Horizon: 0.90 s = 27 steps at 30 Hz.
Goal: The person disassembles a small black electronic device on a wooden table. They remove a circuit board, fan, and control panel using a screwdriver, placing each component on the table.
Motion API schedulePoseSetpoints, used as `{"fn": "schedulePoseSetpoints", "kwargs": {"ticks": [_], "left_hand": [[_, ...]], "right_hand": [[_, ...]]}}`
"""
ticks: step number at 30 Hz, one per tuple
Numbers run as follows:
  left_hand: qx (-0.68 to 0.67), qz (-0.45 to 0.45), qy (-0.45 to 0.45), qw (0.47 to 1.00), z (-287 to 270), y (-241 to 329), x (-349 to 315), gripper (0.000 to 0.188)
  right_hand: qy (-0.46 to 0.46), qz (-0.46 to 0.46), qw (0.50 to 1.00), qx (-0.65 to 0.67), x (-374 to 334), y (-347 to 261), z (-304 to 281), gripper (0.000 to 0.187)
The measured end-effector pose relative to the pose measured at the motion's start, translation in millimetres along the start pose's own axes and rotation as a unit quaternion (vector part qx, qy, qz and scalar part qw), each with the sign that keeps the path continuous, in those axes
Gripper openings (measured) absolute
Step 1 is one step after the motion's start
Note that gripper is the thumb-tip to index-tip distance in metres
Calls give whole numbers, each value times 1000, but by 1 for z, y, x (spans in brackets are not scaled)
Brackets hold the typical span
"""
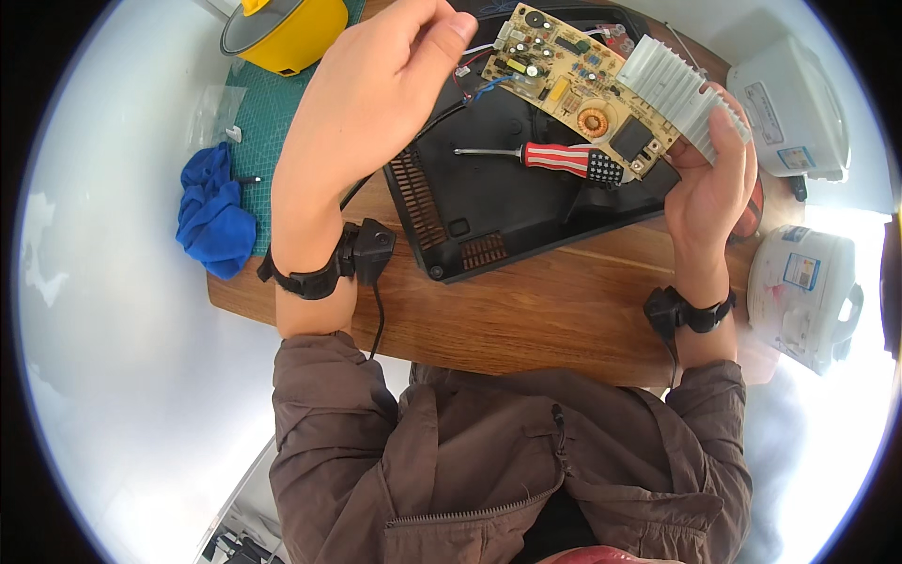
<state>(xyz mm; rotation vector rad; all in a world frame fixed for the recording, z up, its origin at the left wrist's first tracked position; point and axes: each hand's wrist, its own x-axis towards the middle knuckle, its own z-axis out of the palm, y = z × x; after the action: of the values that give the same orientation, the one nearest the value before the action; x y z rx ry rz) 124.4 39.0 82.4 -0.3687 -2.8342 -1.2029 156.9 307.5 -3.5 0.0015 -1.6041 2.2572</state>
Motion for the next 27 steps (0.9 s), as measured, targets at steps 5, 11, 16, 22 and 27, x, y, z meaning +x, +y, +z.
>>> {"fn": "schedulePoseSetpoints", "kwargs": {"ticks": [5,11,16,22,27], "left_hand": [[-25,68,-76,994,2,-2,-11,16],[-29,109,-90,990,12,-15,-8,19],[59,216,-63,973,14,-16,-2,17],[167,397,22,902,22,-20,5,15],[151,397,20,905,24,-18,3,21]], "right_hand": [[9,24,1000,-15,2,-4,0,35],[20,84,996,-10,7,1,-4,31],[36,133,990,30,12,8,-7,29],[38,160,985,43,13,9,-6,27],[37,163,984,55,17,13,-13,27]]}}
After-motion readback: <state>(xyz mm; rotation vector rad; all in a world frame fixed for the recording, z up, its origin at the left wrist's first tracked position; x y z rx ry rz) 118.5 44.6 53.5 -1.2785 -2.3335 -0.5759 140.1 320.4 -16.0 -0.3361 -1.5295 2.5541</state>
